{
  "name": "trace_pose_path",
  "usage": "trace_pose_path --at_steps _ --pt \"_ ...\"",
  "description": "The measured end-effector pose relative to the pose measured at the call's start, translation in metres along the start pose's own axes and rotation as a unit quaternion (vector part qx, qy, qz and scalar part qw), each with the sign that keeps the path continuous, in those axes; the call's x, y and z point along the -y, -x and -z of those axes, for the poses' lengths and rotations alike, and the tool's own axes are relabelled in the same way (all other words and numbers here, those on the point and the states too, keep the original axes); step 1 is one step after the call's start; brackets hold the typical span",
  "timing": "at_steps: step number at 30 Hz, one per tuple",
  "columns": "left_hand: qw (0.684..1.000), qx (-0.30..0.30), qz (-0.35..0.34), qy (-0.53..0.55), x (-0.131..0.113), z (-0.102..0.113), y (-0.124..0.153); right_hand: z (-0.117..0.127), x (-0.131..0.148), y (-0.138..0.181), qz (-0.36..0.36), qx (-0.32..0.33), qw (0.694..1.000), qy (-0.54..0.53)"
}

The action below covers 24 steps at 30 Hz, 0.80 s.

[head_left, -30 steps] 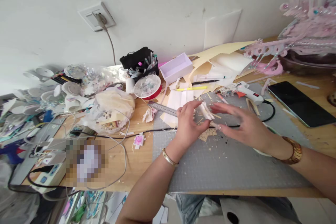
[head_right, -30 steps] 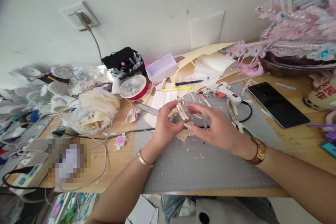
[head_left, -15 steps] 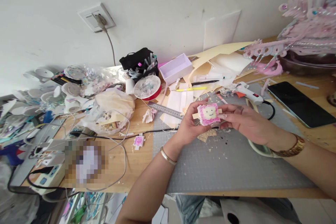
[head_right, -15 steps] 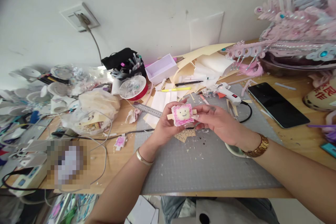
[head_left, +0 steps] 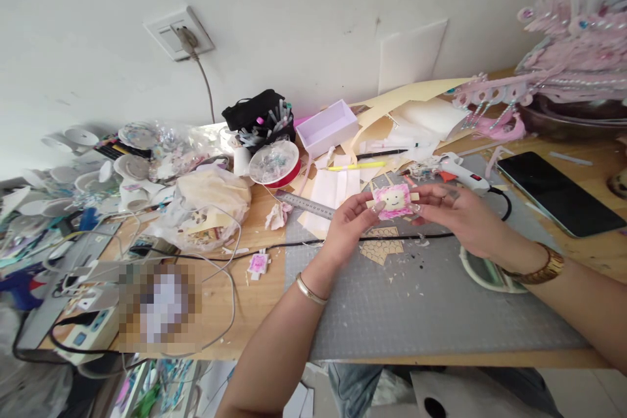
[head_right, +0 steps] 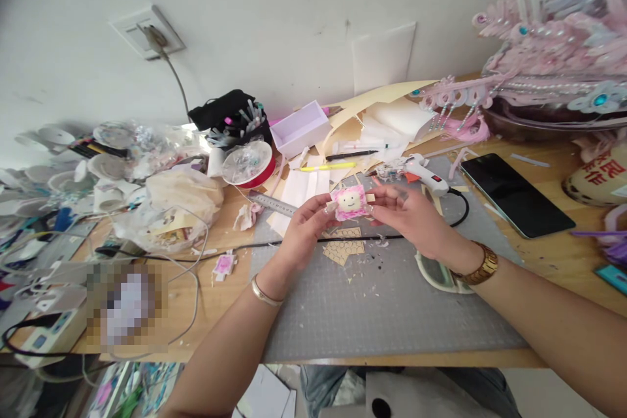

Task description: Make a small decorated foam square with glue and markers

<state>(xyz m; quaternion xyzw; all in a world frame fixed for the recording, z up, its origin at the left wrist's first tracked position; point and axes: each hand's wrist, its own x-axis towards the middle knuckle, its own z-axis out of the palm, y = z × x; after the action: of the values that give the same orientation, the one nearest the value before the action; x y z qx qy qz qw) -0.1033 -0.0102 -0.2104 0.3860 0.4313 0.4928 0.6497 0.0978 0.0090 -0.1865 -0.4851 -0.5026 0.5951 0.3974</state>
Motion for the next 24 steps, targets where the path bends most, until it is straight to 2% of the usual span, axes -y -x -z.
trace_pose_path --at_steps 2,4,9,13,19,24 --pt "1.0 -0.025 0.008 0.011 0.0 -0.001 -0.001 0.0 -0.001 -0.001 -0.002 -0.003 1.0 -0.004" --pt "0.998 -0.06 -0.011 0.004 0.0 0.0 -0.001 0.0 -0.001 -0.002 0.003 -0.021 1.0 -0.021" --pt "0.971 -0.175 -0.141 -0.076 0.0 0.006 -0.004 0.007 0.006 -0.006 0.038 -0.116 0.989 -0.087" --pt "0.949 -0.228 -0.194 -0.102 -0.005 0.014 -0.007 0.015 0.011 -0.01 0.083 -0.153 0.976 -0.132" --pt "0.921 -0.29 -0.218 -0.145 -0.011 0.023 -0.011 0.019 0.014 -0.013 0.097 -0.186 0.967 -0.147" --pt "0.917 -0.308 -0.212 -0.138 -0.005 0.034 -0.022 0.018 0.014 -0.015 0.097 -0.194 0.966 -0.139"
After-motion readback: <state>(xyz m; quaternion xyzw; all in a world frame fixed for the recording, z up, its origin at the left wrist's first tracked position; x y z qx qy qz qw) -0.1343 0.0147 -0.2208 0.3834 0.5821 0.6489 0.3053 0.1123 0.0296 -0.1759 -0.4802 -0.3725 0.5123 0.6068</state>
